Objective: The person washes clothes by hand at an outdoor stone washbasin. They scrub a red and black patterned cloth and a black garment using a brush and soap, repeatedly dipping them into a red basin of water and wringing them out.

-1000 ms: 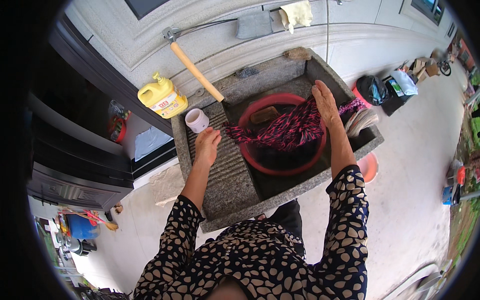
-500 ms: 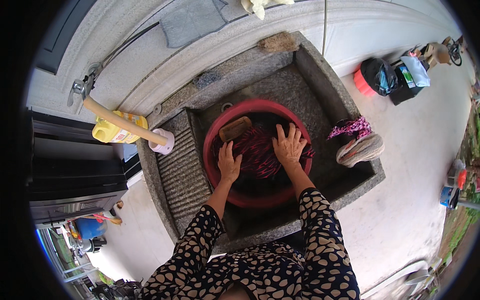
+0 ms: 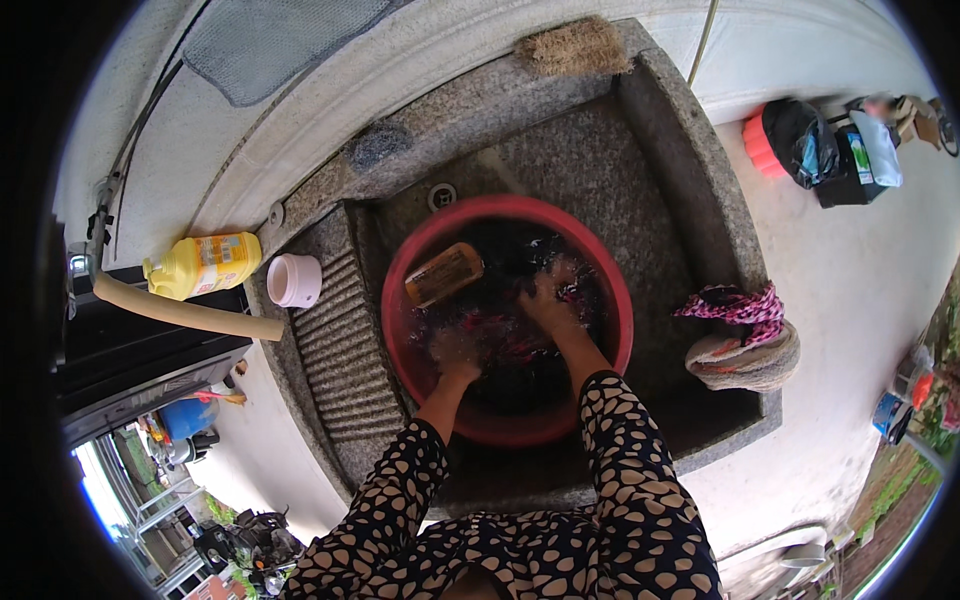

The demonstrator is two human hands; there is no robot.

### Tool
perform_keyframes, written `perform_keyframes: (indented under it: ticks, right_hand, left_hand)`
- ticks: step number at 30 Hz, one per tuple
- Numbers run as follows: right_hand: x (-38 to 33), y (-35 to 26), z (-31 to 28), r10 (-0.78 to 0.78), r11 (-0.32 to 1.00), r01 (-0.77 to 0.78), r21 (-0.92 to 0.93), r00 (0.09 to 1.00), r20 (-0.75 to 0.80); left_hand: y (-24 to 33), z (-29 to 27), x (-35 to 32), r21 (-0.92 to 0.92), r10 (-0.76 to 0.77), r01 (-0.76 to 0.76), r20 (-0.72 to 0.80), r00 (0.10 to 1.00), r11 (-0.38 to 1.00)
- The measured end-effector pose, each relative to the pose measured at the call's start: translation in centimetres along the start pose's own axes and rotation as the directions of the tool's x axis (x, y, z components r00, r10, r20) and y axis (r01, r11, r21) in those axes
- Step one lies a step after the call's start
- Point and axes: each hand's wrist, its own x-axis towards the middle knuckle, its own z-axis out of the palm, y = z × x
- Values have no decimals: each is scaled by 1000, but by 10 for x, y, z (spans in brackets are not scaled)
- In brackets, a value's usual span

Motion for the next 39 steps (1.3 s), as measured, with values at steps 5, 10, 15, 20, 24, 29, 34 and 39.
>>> perform_keyframes:
  ticks: [5,10,15,20,24,29,34,39]
  right_hand:
    - [73,-49,-118,186,941,-328,87,712,677]
    - [45,-56,-198,-81,996,39,74,664,743]
    - [32,-50,-197,-17,980,-92,174,843,537]
    - [24,-110,-132,212,798,-475,371,798,565]
    - [3,-211,-190,-89,543,-273,794,922,377]
    - [-51,-274,-219,-299,419,30,907,948,107]
    - [-34,-275,-209,-143,864,107,492,989,35]
    - [21,-261,-191,-48,899,24,437,998,45]
  left_hand:
    - [-28,-40,-42,-483,-296,190,-153,943,855]
    - [-76,-60,-87,-622,-73,-71,-203,976,780]
    - [-127,-71,-104,-986,-223,-166,-161,961,-3]
    - [-74,-69,-104,-853,-309,-55,126,943,-519]
    - [-38,-42,-101,-670,-51,122,232,971,-732]
    - [-40,-24,-146,-485,136,59,-125,983,-873]
    - [-38,-43,-144,-475,128,20,-195,973,-880]
    - [-39,-71,-101,-434,121,45,-150,981,-900]
